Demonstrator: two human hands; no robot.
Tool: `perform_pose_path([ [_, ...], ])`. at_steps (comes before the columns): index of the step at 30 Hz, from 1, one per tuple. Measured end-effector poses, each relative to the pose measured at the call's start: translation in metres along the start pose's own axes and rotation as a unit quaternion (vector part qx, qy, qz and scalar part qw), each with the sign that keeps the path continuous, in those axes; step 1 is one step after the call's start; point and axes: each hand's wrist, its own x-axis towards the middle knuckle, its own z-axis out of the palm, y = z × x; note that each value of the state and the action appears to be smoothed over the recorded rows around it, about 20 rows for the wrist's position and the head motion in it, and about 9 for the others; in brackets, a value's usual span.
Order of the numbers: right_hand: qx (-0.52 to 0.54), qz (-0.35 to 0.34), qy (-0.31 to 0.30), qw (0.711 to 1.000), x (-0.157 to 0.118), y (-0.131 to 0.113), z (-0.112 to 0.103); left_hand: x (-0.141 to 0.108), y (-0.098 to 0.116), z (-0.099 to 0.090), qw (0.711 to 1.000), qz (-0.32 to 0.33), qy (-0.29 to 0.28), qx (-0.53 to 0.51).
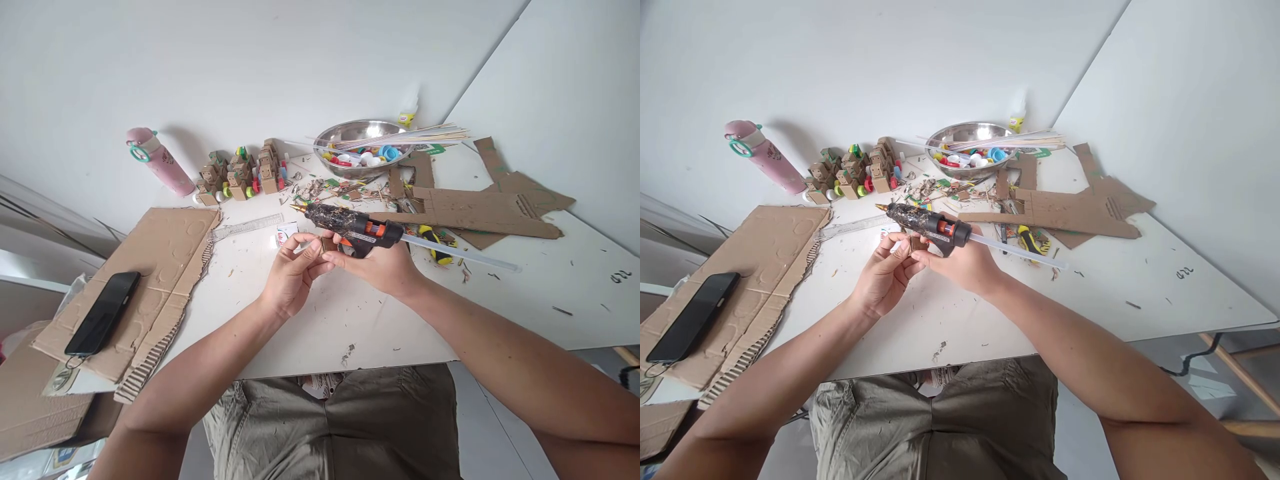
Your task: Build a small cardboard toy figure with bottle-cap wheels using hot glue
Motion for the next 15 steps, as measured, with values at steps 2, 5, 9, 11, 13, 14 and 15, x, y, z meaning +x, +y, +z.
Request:
perform_pose_path([
  [2,0.000,0.002,0.000,1.000,0.0000,-0.0003,-0.0002,-0.0002,0.0005,0.0004,1.000,-0.003,0.006,0.005],
  [5,-0.014,-0.002,0.006,1.000,-0.0002,-0.0015,-0.0005,-0.0002,0.0005,0.0000,1.000,-0.003,0.007,0.007],
  [9,-0.021,-0.007,0.004,1.000,-0.0015,-0.0012,-0.0007,-0.0001,-0.0007,-0.0009,1.000,0.007,-0.005,0.002],
  [11,-0.026,-0.007,0.009,1.000,-0.0029,0.0009,-0.0007,-0.0003,-0.0008,-0.0012,1.000,0.006,-0.008,0.006],
  [13,-0.035,-0.004,0.013,0.999,-0.0042,0.0034,-0.0007,-0.0005,-0.0005,-0.0012,1.000,0.002,-0.003,0.014],
  [14,-0.036,-0.002,0.014,0.999,-0.0046,0.0043,-0.0006,-0.0006,-0.0004,-0.0011,1.000,0.001,0.000,0.017],
  [15,-0.035,0.000,0.015,0.999,-0.0048,0.0049,-0.0006,-0.0007,-0.0004,-0.0011,1.000,0.002,0.003,0.019],
])
